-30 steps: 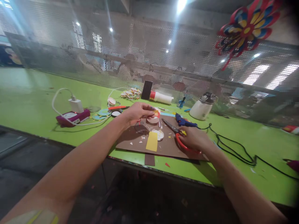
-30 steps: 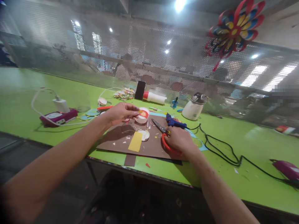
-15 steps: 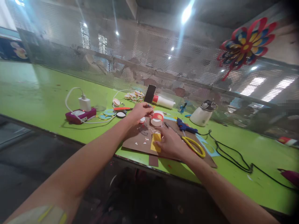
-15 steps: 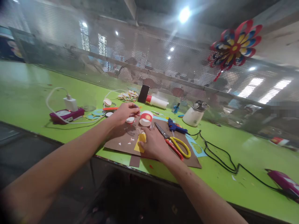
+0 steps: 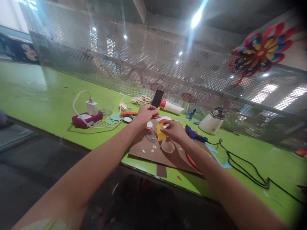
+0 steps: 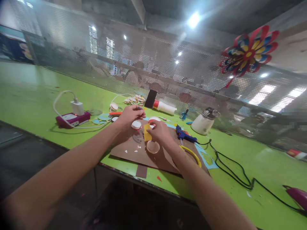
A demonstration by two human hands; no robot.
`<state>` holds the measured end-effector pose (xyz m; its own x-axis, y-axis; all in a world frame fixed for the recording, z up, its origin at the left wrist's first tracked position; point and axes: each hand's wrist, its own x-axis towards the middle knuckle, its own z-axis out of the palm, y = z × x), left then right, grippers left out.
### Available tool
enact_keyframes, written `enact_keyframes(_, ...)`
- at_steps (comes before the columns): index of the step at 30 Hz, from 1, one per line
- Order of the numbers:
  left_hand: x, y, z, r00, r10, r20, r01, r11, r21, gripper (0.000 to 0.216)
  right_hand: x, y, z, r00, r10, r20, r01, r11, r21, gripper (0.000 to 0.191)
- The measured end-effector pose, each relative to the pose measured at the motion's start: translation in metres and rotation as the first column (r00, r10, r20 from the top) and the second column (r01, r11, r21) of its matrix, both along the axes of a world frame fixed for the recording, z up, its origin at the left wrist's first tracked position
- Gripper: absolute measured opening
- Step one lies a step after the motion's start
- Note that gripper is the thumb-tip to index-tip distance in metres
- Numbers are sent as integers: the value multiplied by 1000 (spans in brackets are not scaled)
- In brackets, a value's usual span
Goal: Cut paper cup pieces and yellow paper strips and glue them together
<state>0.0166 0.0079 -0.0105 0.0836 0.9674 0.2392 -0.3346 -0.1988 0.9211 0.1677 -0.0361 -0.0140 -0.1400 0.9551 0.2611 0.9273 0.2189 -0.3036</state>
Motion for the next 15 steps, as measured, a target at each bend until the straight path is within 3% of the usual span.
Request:
enact_keyframes(9,6,-5,-3,990,-143,-14,143,989,-29,9,25,-37,9,998,-57,5,55,981,184,30)
enact_keyframes(12,7,-9,-4,982,-188,-18,188,982,-25,7,51,-41,16,995,-99,32,91,979,182,37)
enact_keyframes(15,8,-12,-5,973,-228,-16,228,973,-27,8,82,-45,22,984,-102,143,89,991,98,35)
